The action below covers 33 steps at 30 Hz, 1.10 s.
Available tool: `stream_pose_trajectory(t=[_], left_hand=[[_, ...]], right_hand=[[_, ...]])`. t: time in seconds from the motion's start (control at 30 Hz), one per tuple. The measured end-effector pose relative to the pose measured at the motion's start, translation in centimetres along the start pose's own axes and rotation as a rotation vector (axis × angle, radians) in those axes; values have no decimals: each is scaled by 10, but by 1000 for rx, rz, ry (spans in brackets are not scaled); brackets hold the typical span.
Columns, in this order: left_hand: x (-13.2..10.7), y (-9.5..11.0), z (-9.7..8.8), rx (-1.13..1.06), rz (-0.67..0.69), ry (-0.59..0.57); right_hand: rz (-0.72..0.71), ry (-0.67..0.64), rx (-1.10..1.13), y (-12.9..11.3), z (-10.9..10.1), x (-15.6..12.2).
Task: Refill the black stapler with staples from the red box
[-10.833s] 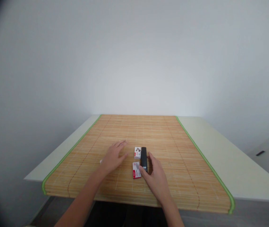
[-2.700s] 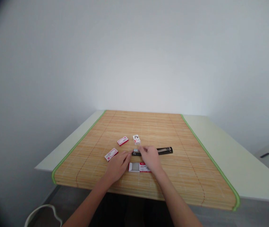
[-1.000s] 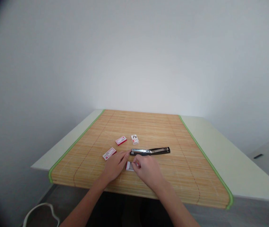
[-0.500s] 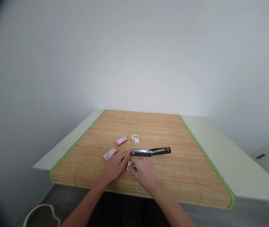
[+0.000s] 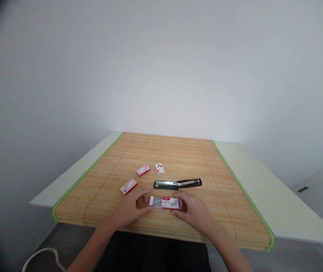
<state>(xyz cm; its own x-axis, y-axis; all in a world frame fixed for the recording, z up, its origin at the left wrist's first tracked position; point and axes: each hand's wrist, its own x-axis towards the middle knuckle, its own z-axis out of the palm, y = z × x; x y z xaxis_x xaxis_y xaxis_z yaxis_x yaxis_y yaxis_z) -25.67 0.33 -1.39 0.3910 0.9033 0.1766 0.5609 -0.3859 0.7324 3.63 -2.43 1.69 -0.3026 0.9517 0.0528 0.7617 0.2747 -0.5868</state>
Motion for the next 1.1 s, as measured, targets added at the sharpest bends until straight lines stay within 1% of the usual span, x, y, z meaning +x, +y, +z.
stream_pose_trajectory(t=[0.07, 0.17, 0.27, 0.4, 0.57, 0.73, 0.9, 0.97, 1.0, 1.07, 1.1], left_hand=[[0, 1, -2, 3, 34, -29], [5, 2, -2, 3, 49, -55], [10, 1, 2, 21, 59, -53], [16, -1, 9, 63, 78, -63], [21, 1, 13, 78, 72, -89], [25, -1, 15, 53, 47, -98], [25, -6, 16, 7, 57, -110], [24, -9, 16, -63, 22, -104], [24, -11, 15, -109, -10, -89], [26, -14, 15, -189, -70, -29], [28, -14, 15, -208, -83, 6]], right_hand=[[-3, -44, 60, 8, -1, 0], [-8, -67, 104, 14, 0, 2], [-36, -58, 103, 12, 3, 5], [-55, -58, 91, 3, 6, 10], [-84, -61, 76, -5, 7, 12], [-108, -51, 77, -3, 9, 12], [-107, -61, 93, 2, 16, 14], [-92, -40, 123, 6, 12, 11], [-77, -24, 157, 10, 7, 9], [-33, 41, 252, 22, -10, 2], [-6, 105, 308, 31, -20, -1]])
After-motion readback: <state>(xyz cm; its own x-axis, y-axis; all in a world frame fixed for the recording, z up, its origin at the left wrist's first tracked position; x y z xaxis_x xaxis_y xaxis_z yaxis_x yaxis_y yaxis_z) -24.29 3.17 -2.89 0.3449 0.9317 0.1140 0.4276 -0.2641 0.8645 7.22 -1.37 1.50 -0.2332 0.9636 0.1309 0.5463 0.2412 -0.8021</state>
